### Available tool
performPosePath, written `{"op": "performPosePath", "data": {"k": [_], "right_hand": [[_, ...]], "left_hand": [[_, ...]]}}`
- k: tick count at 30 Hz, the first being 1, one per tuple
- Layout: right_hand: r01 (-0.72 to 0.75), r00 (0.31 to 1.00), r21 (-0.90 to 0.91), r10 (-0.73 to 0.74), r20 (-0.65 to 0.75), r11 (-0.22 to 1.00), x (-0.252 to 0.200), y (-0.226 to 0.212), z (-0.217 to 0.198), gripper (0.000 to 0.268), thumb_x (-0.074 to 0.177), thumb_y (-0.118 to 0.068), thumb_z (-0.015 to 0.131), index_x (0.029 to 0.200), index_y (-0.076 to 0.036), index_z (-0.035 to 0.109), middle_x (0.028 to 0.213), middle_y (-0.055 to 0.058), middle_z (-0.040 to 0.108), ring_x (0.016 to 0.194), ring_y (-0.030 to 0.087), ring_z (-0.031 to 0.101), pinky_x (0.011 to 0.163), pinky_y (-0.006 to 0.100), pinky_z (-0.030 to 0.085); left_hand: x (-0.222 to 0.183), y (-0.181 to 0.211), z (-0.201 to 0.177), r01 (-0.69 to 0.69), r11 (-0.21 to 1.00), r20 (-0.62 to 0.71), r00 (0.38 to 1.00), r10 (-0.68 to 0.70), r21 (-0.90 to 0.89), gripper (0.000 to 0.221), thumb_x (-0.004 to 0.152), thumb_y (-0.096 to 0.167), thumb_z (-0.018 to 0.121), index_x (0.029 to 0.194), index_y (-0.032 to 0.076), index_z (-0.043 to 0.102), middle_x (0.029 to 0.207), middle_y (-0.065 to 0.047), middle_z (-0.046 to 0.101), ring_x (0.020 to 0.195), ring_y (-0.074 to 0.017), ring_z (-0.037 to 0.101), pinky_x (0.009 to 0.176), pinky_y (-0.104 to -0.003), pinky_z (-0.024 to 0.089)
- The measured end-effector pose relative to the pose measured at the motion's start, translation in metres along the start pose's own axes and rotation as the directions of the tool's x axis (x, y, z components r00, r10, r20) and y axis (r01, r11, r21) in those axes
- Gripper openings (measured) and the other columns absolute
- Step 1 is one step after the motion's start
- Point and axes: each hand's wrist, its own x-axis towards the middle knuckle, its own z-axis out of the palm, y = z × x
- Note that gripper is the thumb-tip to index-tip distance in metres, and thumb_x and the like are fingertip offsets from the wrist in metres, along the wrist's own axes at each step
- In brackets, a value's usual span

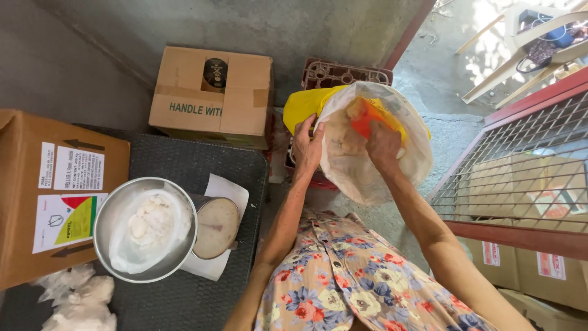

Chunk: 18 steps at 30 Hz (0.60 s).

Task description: Measuring and bagging white and yellow chemical powders using a scale and a scoop.

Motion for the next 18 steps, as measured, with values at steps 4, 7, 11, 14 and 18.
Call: {"op": "performPosePath", "data": {"k": [4,7,11,14,18], "right_hand": [[0.182,0.972,-0.014,-0.182,-0.146,0.983,-0.007,-0.015,-0.011,0.012,0.080,-0.006,0.066,0.090,-0.011,0.064,0.084,0.011,0.066,0.073,0.037,0.065,0.065,0.050,0.048],[0.205,0.966,-0.031,-0.208,-0.153,0.978,-0.007,-0.011,-0.005,0.013,0.077,-0.006,0.066,0.088,-0.011,0.063,0.081,0.009,0.065,0.073,0.033,0.065,0.064,0.050,0.047],[0.205,0.974,0.004,-0.203,-0.104,0.979,-0.023,-0.001,0.000,0.009,0.081,-0.009,0.068,0.086,-0.011,0.062,0.083,0.009,0.065,0.074,0.036,0.064,0.064,0.050,0.047],[0.162,0.986,0.159,-0.156,-0.052,0.974,-0.033,-0.011,-0.017,0.009,0.083,-0.013,0.070,0.091,-0.012,0.065,0.088,0.010,0.068,0.074,0.038,0.064,0.065,0.050,0.049],[0.060,0.997,0.334,-0.070,0.019,0.941,-0.039,-0.013,-0.043,0.016,0.086,-0.021,0.072,0.101,-0.015,0.069,0.094,0.012,0.072,0.077,0.039,0.068,0.066,0.051,0.053]], "left_hand": [[-0.002,-0.007,0.004,-0.019,1.000,-0.006,1.000,0.019,-0.009,0.055,0.099,0.045,0.062,0.138,0.006,0.062,0.129,-0.016,0.060,0.121,-0.0335,0.058,0.101,-0.044,0.047],[-0.003,-0.005,0.003,-0.061,0.998,-0.017,0.998,0.062,0.035,0.054,0.100,0.045,0.063,0.138,0.006,0.062,0.130,-0.016,0.061,0.123,-0.0333,0.058,0.104,-0.044,0.046],[-0.004,-0.004,0.001,-0.015,1.000,0.008,1.000,0.016,-0.022,0.055,0.099,0.045,0.062,0.138,0.006,0.061,0.130,-0.016,0.059,0.122,-0.0333,0.058,0.103,-0.045,0.046],[-0.003,-0.005,-0.002,0.001,0.999,0.019,1.000,-0.001,-0.035,0.054,0.099,0.044,0.062,0.139,0.007,0.061,0.131,-0.016,0.058,0.122,-0.0336,0.057,0.102,-0.045,0.046],[-0.002,-0.008,-0.006,-0.009,0.998,0.005,1.000,0.009,-0.066,0.051,0.099,0.042,0.063,0.137,0.007,0.063,0.131,-0.016,0.060,0.122,-0.0337,0.059,0.102,-0.045,0.047]]}}
